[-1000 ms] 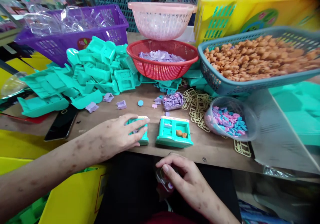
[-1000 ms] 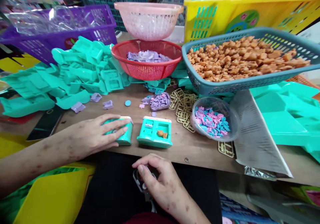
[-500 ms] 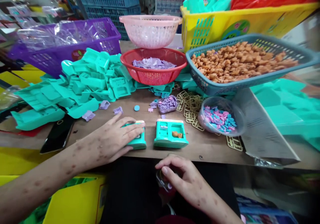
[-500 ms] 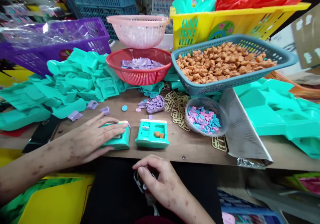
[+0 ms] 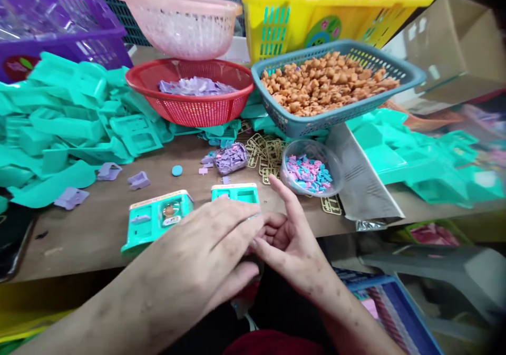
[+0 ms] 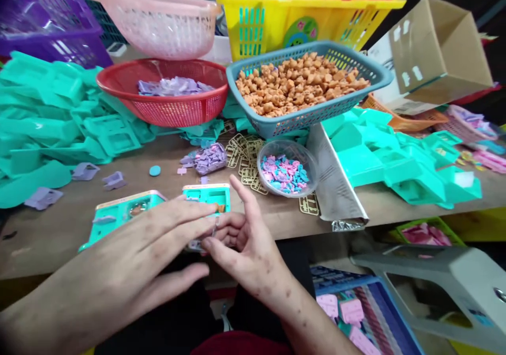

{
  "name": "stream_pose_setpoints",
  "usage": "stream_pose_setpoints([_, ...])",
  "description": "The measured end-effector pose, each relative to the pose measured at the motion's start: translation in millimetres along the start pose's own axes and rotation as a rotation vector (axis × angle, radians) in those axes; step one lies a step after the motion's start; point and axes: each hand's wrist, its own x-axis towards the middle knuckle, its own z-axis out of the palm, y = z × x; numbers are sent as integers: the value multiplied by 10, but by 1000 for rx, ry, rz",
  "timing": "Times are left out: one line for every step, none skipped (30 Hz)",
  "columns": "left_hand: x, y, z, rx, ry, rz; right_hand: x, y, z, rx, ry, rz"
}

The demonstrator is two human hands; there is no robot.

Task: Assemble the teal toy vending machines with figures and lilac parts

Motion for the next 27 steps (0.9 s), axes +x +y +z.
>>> stream_pose_setpoints([90,14,37,-13,-13,12,16,-30,2,-22,-5,-18])
stream_pose_setpoints([159,2,68,-19,-34,16,30,-55,-3,-39,-10,-35])
stream_pose_setpoints([209,-29,94,-22,-56,10,41,-73,-17,-49,-15,-46])
stream_pose_setpoints([241,-74,117,-27,-79,-2,53,-83,-41,-51,-23,-54])
stream_pose_setpoints([261,-126,140,-33,-104,-20,67,-84,-77,-51,-33,-63])
stream_pose_setpoints([273,-181,164,-42,-119,-37,84,-77,-125,-63,-33,-75])
stream_pose_setpoints([281,-236,188,-49,-128,-55,106,-62,-184,-100,-8,-99])
stream_pose_setpoints([290,-290,214,-53,-129,-78,131,-40,-253,-170,58,-144])
stream_pose_setpoints([300,-343,240,-56,-127,-106,159,-12,-328,-265,155,-204])
stream_pose_setpoints([313,-395,267,-63,-127,-135,189,22,-403,-368,263,-271])
stream_pose_setpoints([327,-447,293,-75,-129,-159,218,60,-471,-460,353,-333])
stream_pose_setpoints([343,-498,319,-95,-137,-173,242,101,-526,-527,399,-387])
stream_pose_setpoints([359,-546,342,-119,-149,-177,261,143,-564,-571,390,-429])
stream_pose_setpoints([374,-590,363,-142,-157,-175,272,184,-582,-598,335,-457])
stream_pose_setpoints([389,-628,381,-162,-160,-169,275,225,-582,-614,261,-476])
stream_pose_setpoints([404,-659,394,-176,-158,-162,270,264,-566,-627,197,-492])
stream_pose_setpoints([420,-683,404,-186,-156,-156,261,302,-540,-639,153,-506])
stream_pose_setpoints([436,-699,409,-194,-158,-151,252,340,-510,-645,130,-512])
stream_pose_setpoints([452,-709,410,-201,-159,-144,244,378,-481,-645,119,-509])
stream_pose_setpoints([467,-713,408,-207,-165,-138,241,415,-459,-640,113,-500])
stream_pose_setpoints([480,-714,404,-211,-172,-133,244,452,-446,-639,107,-486])
stream_pose_setpoints([491,-712,397,-211,-182,-135,253,488,-442,-640,95,-466])
stream_pose_setpoints([497,-709,389,-207,-190,-142,266,521,-445,-642,76,-447])
stream_pose_setpoints([498,-705,380,-197,-200,-153,281,550,-454,-641,54,-432])
stream_pose_setpoints([495,-701,373,-185,-207,-163,295,576,-464,-635,37,-427])
stream_pose_setpoints([486,-697,367,-172,-211,-168,305,598,-475,-624,31,-428])
stream_pose_setpoints([474,-692,363,-163,-211,-169,310,616,-484,-610,37,-442])
